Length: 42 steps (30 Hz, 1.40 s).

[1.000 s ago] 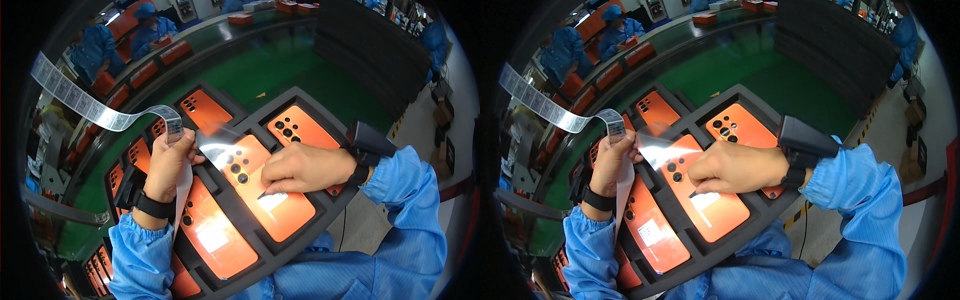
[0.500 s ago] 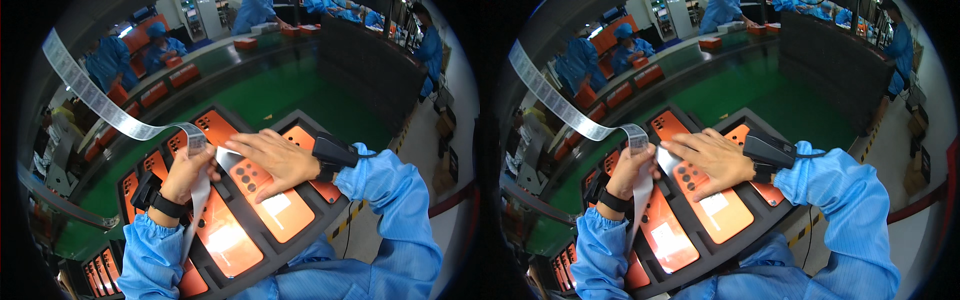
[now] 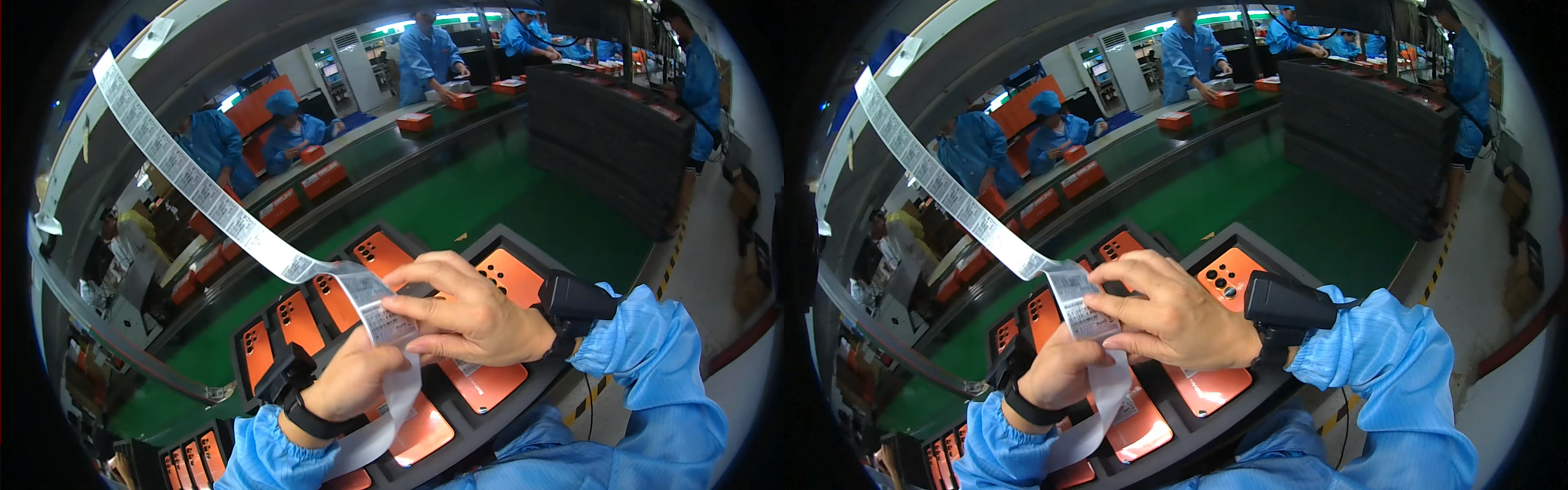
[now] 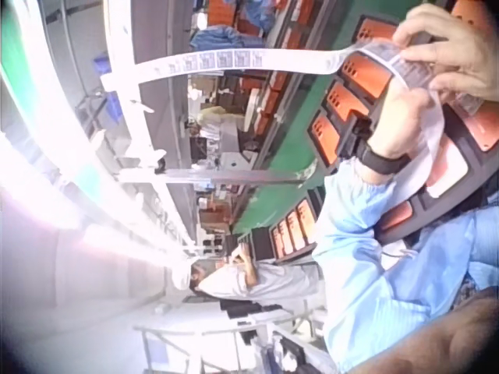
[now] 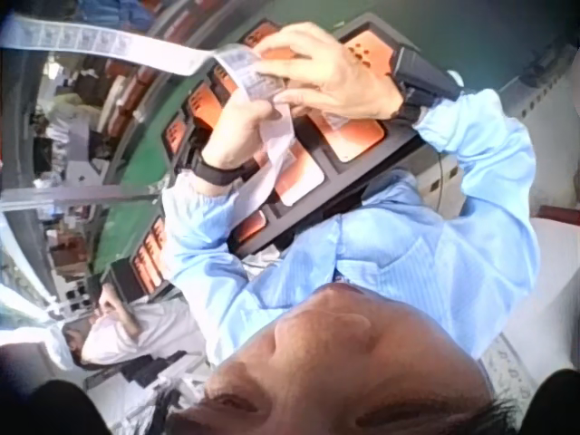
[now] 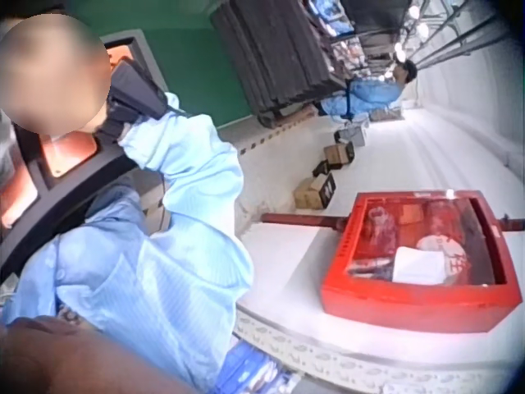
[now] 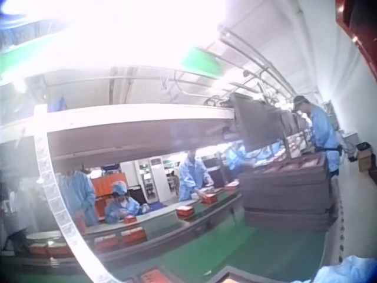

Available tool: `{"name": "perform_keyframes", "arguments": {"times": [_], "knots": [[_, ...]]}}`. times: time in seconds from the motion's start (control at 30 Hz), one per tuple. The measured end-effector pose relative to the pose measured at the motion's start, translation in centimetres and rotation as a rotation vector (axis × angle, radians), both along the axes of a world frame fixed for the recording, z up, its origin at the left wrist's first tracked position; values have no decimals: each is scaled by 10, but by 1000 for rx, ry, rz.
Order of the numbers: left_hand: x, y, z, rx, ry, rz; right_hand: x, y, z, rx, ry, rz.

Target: Applying stickers and labels to the back of smartphones on an electronics assembly line.

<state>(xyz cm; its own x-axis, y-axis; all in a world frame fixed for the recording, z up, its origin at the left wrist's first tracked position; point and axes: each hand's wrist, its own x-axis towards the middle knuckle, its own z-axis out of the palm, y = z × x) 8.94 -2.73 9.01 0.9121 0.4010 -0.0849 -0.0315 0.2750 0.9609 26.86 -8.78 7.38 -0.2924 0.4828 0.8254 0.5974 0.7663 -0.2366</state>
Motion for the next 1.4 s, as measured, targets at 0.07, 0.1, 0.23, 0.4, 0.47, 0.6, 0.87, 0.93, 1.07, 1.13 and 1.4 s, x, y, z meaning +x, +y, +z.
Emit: {"name": "perform_keyframes", "arguments": {"times": [0.07,0.1,0.23,0.4,0.47,0.6,0.87,0.93,1.07,1.13,1.4], "knots": [[-6,-17,12,-17,102,43,-3,-3,-2,-28,7,49],[-9,-23,15,15,107,67,-8,-7,-4,-228,181,162],[-21,-26,-5,60,34,-35,-14,-12,-4,-477,335,328],[-30,-40,-6,294,156,-5,-19,-18,0,-604,409,389],[-32,-42,-12,-66,-56,57,-21,-20,1,-559,385,343],[-19,-55,-6,-156,-82,272,-19,-22,1,-287,218,175],[-13,-57,-11,-120,-149,364,-19,-31,5,-150,141,54],[-12,-59,-8,-100,-128,380,-18,-29,2,-133,138,78],[-8,-62,-14,-254,-149,407,-10,-27,-1,-197,131,137],[-7,-63,-15,-247,-144,452,-9,-28,1,-241,141,178],[-5,-64,-8,-376,-146,470,-16,-38,6,162,-60,-83]]}}
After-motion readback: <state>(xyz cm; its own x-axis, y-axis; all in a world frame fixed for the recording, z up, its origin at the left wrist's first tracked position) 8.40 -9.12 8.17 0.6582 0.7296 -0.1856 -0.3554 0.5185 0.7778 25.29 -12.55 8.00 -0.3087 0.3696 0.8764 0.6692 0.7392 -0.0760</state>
